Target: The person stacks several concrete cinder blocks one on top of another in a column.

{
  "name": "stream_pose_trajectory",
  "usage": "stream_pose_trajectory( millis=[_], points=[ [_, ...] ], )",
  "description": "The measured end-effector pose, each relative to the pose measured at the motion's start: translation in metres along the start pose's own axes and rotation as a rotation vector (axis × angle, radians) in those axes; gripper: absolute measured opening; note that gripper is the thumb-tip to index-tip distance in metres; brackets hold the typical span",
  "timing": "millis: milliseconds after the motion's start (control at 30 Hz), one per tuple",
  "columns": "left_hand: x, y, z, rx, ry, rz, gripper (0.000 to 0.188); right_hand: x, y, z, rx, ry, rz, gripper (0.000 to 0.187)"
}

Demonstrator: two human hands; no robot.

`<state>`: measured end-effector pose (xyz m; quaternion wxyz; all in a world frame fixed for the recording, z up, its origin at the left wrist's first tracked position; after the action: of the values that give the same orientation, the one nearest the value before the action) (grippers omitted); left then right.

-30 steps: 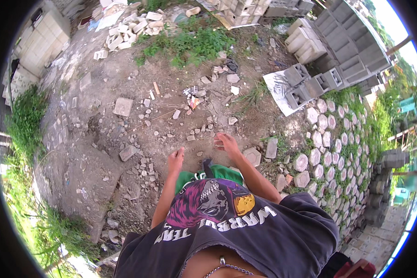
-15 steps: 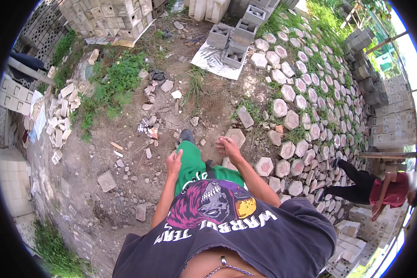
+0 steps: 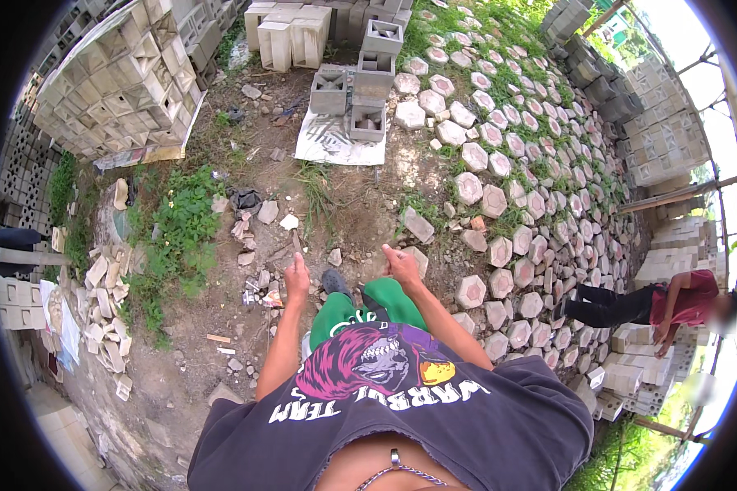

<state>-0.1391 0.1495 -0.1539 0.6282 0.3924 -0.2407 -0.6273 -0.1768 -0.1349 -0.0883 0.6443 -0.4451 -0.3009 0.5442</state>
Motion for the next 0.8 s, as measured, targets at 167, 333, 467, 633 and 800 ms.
stream_pose_trajectory(
  millis=[167,333,467,633,800],
  points=[
    [0.032,0.041,-0.033,-0.055,-0.191,0.077,0.059,-0.002,-0.002,-0.017,-0.024,0.016,0.063,0.053],
    [0.079,0.064,-0.057,-0.142,-0.372,0.091,0.066,-0.022,0.002,-0.05,-0.042,0.066,-0.154,0.043],
    [0.12,0.087,-0.084,-0.257,-0.516,0.009,0.086,-0.029,-0.013,-0.096,-0.058,0.101,-0.185,0.03],
    [0.176,0.136,-0.117,-0.376,-0.568,-0.064,0.098,-0.053,-0.056,-0.182,-0.043,0.11,-0.138,0.025],
    [0.219,0.222,-0.16,-0.231,-0.598,-0.243,0.098,-0.097,-0.137,-0.278,-0.099,0.094,-0.027,0.037]
  ],
)
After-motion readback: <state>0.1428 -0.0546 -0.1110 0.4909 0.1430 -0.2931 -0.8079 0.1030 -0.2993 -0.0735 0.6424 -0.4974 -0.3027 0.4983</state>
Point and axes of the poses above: each hand's wrist, its own z-axis away from the middle knuckle, its own x-axis out of the palm, y = z × x, the point moved 2 cm from there along -z, towards the middle knuckle, and after that the axes turned 8 degrees about -x, right-handed, at the moved point
